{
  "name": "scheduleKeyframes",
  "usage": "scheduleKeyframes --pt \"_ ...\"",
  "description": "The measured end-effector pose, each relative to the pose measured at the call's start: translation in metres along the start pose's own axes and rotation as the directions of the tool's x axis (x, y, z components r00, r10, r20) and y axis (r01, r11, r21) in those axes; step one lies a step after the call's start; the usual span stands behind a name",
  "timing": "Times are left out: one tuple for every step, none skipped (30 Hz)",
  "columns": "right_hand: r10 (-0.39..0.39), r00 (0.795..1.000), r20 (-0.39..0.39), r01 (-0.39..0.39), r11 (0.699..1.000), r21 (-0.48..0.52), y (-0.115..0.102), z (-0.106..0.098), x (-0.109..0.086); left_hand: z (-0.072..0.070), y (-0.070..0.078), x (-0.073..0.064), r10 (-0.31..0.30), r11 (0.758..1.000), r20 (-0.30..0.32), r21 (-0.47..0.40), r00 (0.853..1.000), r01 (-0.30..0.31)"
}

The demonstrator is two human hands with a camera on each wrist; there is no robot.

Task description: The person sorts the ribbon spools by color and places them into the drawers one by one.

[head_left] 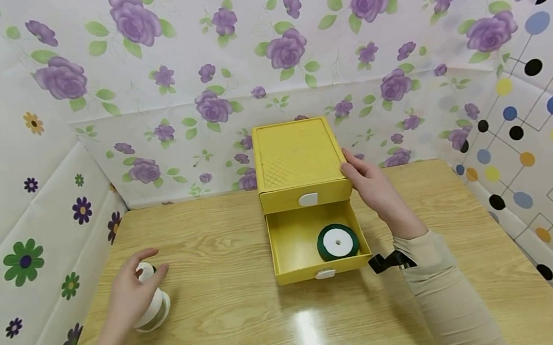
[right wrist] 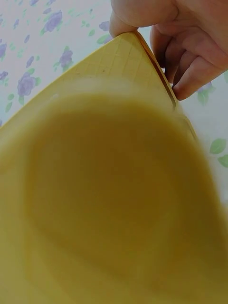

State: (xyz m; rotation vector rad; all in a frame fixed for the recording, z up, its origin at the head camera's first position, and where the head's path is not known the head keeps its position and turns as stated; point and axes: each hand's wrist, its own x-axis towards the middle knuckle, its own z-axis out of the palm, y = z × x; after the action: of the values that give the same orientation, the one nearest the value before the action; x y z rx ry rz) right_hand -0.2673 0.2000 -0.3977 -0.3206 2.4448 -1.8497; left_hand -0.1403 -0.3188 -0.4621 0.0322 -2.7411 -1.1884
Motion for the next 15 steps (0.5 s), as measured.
scheduleKeyframes --pt "0.000 1.000 0.001 0.000 1.000 0.000 0.000 0.000 0.000 -0.003 -0.001 0.001 -0.022 1.000 0.005 0.003 1.000 0.022" --pt "-0.001 1.000 0.001 0.001 1.000 0.001 0.000 0.000 0.000 -0.006 -0.003 0.003 -0.044 0.999 0.011 0.004 0.999 0.044" --pt "0.000 1.000 0.001 0.000 1.000 0.001 0.000 0.000 0.000 -0.009 -0.005 0.004 -0.064 0.998 0.015 0.016 0.998 0.064" --pt "0.001 1.000 -0.001 -0.001 1.000 0.000 0.000 0.000 0.000 -0.012 -0.007 0.007 -0.081 0.996 0.022 0.026 0.997 0.080" --pt "0.002 1.000 -0.002 -0.002 1.000 -0.001 0.000 0.000 0.000 -0.014 -0.010 0.009 -0.091 0.995 0.029 0.037 0.995 0.090" --pt "0.003 1.000 -0.003 -0.003 1.000 -0.002 0.000 0.000 0.000 -0.017 -0.013 0.012 -0.102 0.994 0.037 0.052 0.994 0.100" --pt "0.003 1.000 -0.004 -0.003 1.000 -0.002 0.000 0.000 0.000 -0.019 -0.016 0.014 -0.112 0.992 0.045 0.070 0.993 0.108" --pt "0.002 1.000 -0.004 -0.003 1.000 -0.003 0.000 0.000 0.000 -0.021 -0.018 0.017 -0.124 0.989 0.057 0.087 0.991 0.119" --pt "0.003 1.000 -0.004 -0.003 1.000 -0.003 0.000 0.000 0.000 -0.022 -0.021 0.019 -0.134 0.986 0.065 0.105 0.989 0.127" --pt "0.004 1.000 -0.005 -0.004 1.000 -0.005 0.000 0.000 0.000 -0.024 -0.024 0.022 -0.140 0.984 0.073 0.119 0.987 0.131" --pt "0.003 1.000 -0.004 -0.003 1.000 -0.006 0.001 0.000 0.000 -0.025 -0.027 0.024 -0.151 0.981 0.080 0.136 0.985 0.140" --pt "0.004 1.000 -0.004 -0.004 1.000 -0.007 0.001 0.000 0.000 -0.026 -0.030 0.026 -0.163 0.977 0.089 0.152 0.983 0.149" --pt "0.003 1.000 -0.004 -0.003 1.000 -0.008 0.001 0.000 0.000 -0.027 -0.032 0.028 -0.173 0.974 0.098 0.167 0.980 0.155" --pt "0.003 1.000 -0.004 -0.004 1.000 -0.010 0.001 0.000 0.000 -0.028 -0.035 0.030 -0.184 0.969 0.110 0.186 0.977 0.161" --pt "0.004 1.000 -0.005 -0.004 1.000 -0.010 0.001 -0.001 0.000 -0.029 -0.037 0.032 -0.192 0.965 0.119 0.206 0.974 0.165"
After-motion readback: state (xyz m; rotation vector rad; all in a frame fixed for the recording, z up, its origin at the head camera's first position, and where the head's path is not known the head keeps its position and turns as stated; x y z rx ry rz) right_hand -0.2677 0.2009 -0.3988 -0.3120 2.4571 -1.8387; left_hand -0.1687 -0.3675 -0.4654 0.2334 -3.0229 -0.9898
